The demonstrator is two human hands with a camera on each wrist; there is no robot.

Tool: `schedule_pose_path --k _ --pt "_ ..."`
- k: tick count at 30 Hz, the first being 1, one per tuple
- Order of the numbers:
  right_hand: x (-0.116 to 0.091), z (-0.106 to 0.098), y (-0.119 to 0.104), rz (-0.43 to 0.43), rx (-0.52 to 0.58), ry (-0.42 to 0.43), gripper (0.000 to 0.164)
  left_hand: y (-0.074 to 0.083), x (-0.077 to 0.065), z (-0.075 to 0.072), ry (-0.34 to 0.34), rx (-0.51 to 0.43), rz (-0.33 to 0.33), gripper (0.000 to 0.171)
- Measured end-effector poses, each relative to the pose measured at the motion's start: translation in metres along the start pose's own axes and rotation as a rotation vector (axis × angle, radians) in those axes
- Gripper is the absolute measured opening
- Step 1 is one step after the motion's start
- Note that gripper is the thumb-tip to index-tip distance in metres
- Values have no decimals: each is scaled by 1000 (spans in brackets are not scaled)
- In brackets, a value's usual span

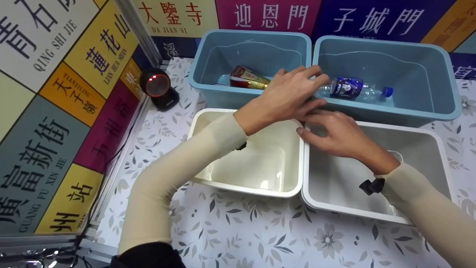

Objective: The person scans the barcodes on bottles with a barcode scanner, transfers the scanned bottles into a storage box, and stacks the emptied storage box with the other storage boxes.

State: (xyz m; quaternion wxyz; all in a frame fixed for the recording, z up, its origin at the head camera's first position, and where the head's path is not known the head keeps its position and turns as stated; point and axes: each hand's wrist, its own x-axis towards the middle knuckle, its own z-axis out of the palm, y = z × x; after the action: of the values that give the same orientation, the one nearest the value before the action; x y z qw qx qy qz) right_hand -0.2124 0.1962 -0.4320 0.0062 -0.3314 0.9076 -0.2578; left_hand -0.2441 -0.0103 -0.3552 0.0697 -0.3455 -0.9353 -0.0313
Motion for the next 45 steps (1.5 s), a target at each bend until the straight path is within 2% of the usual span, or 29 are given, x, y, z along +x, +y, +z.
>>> schedule_pose_path --k 7,13,21,30,45 --pt "1 0 -1 13 12 -24 41 -9 -11 -2 -38 -16 -37 56" --pt "2 0 -2 9 13 -21 40 -17 -23 -2 -3 -23 -48 54" --pt "1 -1 -2 34 13 -20 37 -24 -32 1 -8 -59 -84 54" --pt "2 1 -3 20 1 -17 34 -32 -45 2 -12 -88 -98 52" --pt "3 0 -2 42 21 -33 34 -53 -70 -9 28 -135 -132 51"
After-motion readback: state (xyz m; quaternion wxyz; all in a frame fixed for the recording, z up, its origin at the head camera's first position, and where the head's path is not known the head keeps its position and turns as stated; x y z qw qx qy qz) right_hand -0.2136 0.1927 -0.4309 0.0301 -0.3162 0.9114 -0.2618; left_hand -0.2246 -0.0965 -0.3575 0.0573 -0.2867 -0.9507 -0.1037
